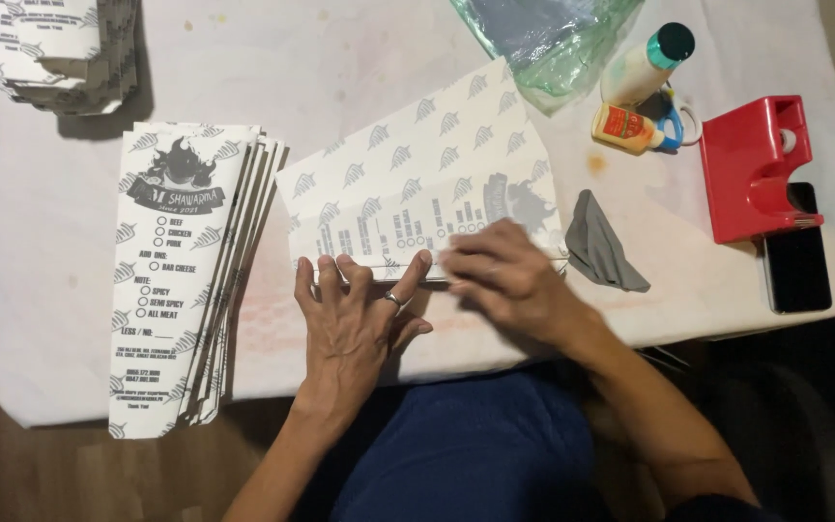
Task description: Folding the edges of paper wrappers and securing them with adhesive tape from a dispenser.
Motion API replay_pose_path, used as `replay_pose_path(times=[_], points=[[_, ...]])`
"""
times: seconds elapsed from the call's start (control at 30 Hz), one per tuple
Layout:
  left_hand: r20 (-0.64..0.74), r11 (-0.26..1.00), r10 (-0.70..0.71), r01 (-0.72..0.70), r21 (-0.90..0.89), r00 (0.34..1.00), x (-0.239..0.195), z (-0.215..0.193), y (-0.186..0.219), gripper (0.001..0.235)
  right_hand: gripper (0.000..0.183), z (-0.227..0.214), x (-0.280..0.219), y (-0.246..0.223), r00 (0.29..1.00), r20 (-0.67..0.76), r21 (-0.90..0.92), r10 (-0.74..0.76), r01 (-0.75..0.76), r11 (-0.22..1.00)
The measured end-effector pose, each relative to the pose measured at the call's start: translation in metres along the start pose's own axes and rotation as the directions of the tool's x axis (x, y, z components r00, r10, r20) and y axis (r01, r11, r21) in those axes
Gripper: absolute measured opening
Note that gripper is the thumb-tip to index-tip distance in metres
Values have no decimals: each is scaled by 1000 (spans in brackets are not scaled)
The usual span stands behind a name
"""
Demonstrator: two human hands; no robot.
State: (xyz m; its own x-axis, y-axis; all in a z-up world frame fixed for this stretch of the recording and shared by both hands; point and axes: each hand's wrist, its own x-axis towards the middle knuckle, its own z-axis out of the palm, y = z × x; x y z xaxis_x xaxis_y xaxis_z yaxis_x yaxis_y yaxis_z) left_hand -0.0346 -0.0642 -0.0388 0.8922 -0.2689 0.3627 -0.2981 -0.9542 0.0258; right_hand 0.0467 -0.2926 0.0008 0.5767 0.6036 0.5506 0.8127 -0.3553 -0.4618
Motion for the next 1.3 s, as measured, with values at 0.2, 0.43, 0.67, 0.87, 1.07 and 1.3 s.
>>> replay_pose_path(times=[0.2, 0.43, 0.67, 0.87, 1.07, 1.3], points=[[46, 997, -3, 6, -72, 999, 2, -2, -1, 78, 24, -81, -51, 11, 932, -29, -81, 361, -363, 928], [58, 997, -34, 38, -70, 998, 0, 7, -1, 80, 26, 9, 12, -7, 982, 0, 84, 187, -186, 979], [-142, 991, -89, 73, -114, 986, 0, 12, -3, 117, 49, 38, 39, -15, 989, 111, 100, 100, -112, 989], [-195, 980, -99, 62, -187, 976, -3, 19, -5, 109, 66, 27, 28, -13, 958, 155, 35, 243, -251, 967], [-279, 976, -112, 54, -209, 954, -8, 35, -8, 98, 63, 62, 54, -14, 991, 117, 77, 58, -67, 995], [-508, 952, -203, 47, -303, 837, 3, 24, -11, 57, 23, 37, -9, -4, 995, -97, -324, -32, -1, 946]])
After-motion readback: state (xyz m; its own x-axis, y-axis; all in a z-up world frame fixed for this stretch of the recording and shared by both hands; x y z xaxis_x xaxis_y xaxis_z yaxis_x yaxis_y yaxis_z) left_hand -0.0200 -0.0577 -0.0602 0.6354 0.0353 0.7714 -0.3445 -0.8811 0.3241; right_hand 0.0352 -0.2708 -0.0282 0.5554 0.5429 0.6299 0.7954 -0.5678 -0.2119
